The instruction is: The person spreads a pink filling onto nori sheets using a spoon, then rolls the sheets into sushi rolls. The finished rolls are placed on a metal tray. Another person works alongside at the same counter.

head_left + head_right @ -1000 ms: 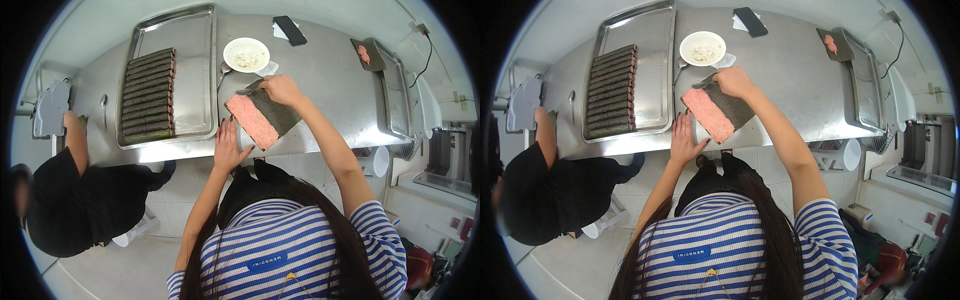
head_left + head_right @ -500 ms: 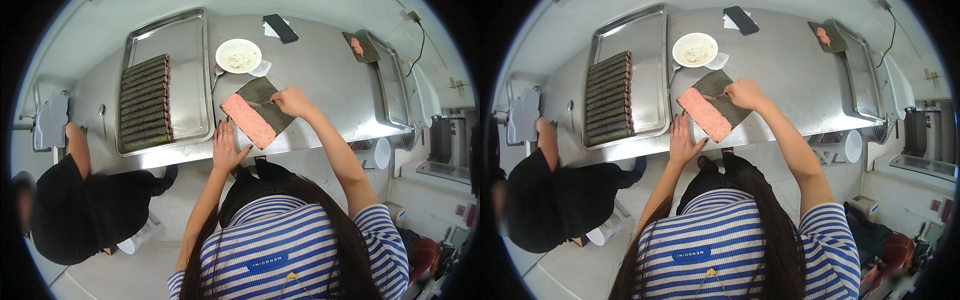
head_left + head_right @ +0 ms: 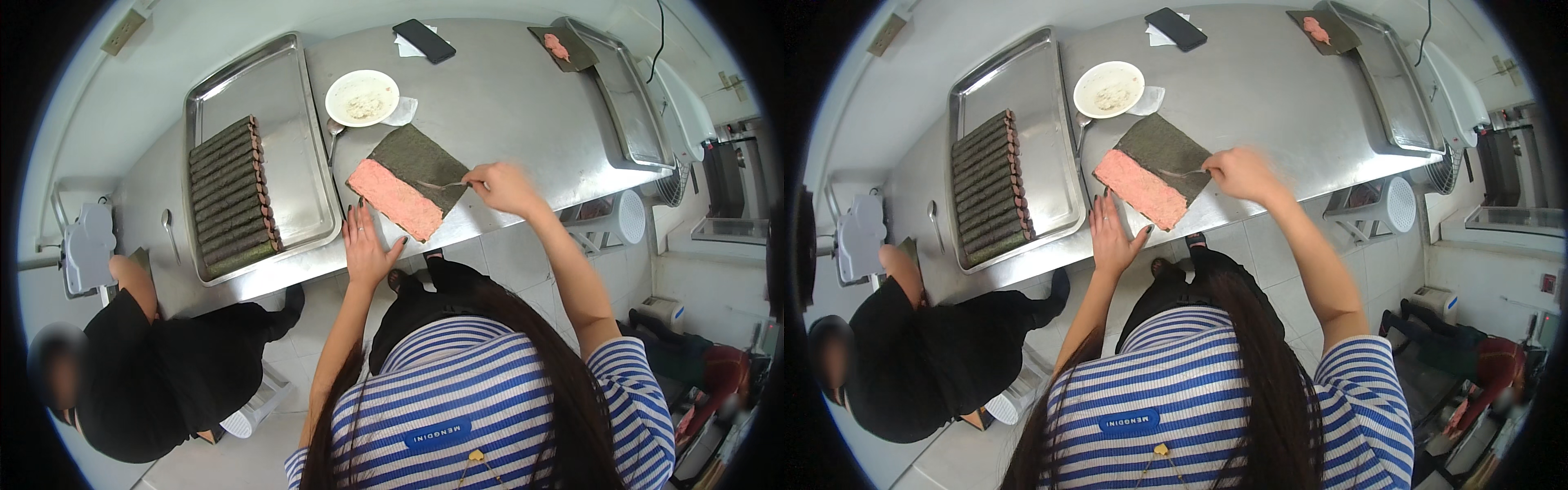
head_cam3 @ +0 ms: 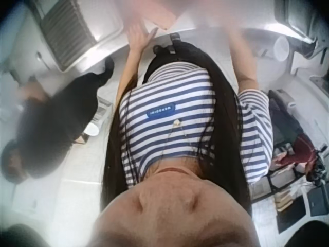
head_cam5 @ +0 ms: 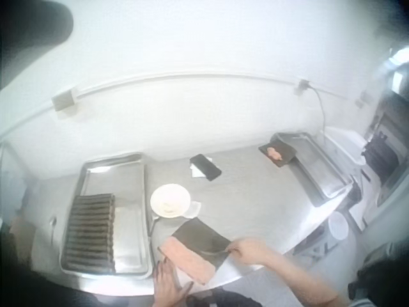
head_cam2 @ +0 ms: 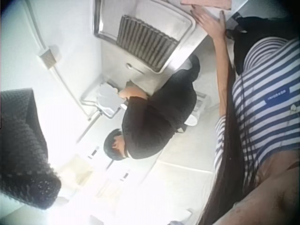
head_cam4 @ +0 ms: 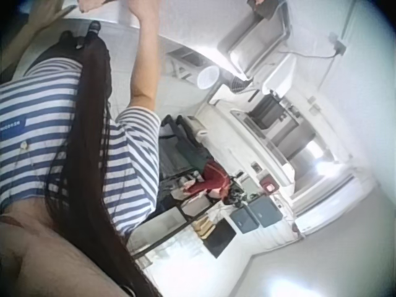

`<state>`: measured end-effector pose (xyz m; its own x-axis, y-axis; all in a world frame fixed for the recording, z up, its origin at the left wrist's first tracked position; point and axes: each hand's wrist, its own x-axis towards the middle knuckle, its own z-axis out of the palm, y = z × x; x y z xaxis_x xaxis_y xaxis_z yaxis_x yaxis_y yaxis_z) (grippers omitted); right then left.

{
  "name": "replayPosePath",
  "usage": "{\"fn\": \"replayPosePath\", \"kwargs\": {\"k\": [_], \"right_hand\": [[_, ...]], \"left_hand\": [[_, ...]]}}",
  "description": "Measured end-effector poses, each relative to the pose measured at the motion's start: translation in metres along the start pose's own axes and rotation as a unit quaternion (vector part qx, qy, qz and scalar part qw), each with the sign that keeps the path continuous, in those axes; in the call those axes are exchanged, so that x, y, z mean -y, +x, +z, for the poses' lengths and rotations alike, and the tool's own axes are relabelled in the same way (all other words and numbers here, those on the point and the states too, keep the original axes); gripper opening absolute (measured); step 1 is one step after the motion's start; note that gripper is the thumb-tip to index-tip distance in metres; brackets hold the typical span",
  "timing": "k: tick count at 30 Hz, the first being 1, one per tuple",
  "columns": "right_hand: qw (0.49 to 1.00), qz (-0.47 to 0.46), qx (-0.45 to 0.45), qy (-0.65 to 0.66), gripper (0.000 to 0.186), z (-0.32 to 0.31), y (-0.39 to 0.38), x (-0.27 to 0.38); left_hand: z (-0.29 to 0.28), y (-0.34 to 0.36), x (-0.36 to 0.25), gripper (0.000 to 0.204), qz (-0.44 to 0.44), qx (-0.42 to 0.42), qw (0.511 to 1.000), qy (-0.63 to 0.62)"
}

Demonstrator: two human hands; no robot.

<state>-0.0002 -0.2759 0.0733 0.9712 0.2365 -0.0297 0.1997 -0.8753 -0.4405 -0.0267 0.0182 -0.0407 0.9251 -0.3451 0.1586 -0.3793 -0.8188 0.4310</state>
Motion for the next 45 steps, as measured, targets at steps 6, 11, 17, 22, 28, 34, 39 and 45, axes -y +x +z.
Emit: {"fn": "replayPosePath", "kwargs": {"k": [6, 11, 17, 22, 28, 34, 39, 45], "right_hand": [[0.999, 0.013, -0.051, -0.005, 0.027, 0.036, -0.025, 0.026], [0.999, 0.001, -0.039, -0.009, 0.030, 0.048, -0.056, 0.041], [0.990, -0.101, 0.001, -0.093, 0.030, 0.033, -0.082, 0.035], [0.978, -0.167, 0.003, -0.129, 0.029, 0.022, -0.063, 0.026], [0.977, -0.168, -0.006, -0.131, 0.029, 0.020, -0.022, 0.020], [0.972, -0.199, 0.046, -0.118, 0.028, 0.018, -0.008, 0.016], [0.969, -0.217, 0.032, -0.109, 0.028, 0.025, 0.032, 0.007], [0.977, -0.201, -0.004, -0.073, 0.028, 0.031, 0.081, 0.007]], "left_hand": [[0.002, -0.001, 0.002, 0.102, 0.012, -0.011, 1.000, 0.008], [0.006, -0.003, 0.005, 0.102, 0.015, -0.014, 1.000, 0.014], [0.000, -0.002, 0.001, 0.102, 0.006, -0.009, 1.000, -0.004], [0.001, -0.001, 0.001, 0.103, 0.004, -0.011, 1.000, 0.002], [0.000, -0.001, 0.001, 0.102, -0.001, -0.014, 1.000, -0.020], [0.001, -0.001, 0.003, 0.100, -0.001, -0.009, 1.000, -0.012], [0.003, -0.002, 0.005, 0.101, -0.003, -0.006, 1.000, -0.011], [-0.001, 0.000, 0.001, 0.101, -0.002, 0.001, 1.000, -0.010]]}}
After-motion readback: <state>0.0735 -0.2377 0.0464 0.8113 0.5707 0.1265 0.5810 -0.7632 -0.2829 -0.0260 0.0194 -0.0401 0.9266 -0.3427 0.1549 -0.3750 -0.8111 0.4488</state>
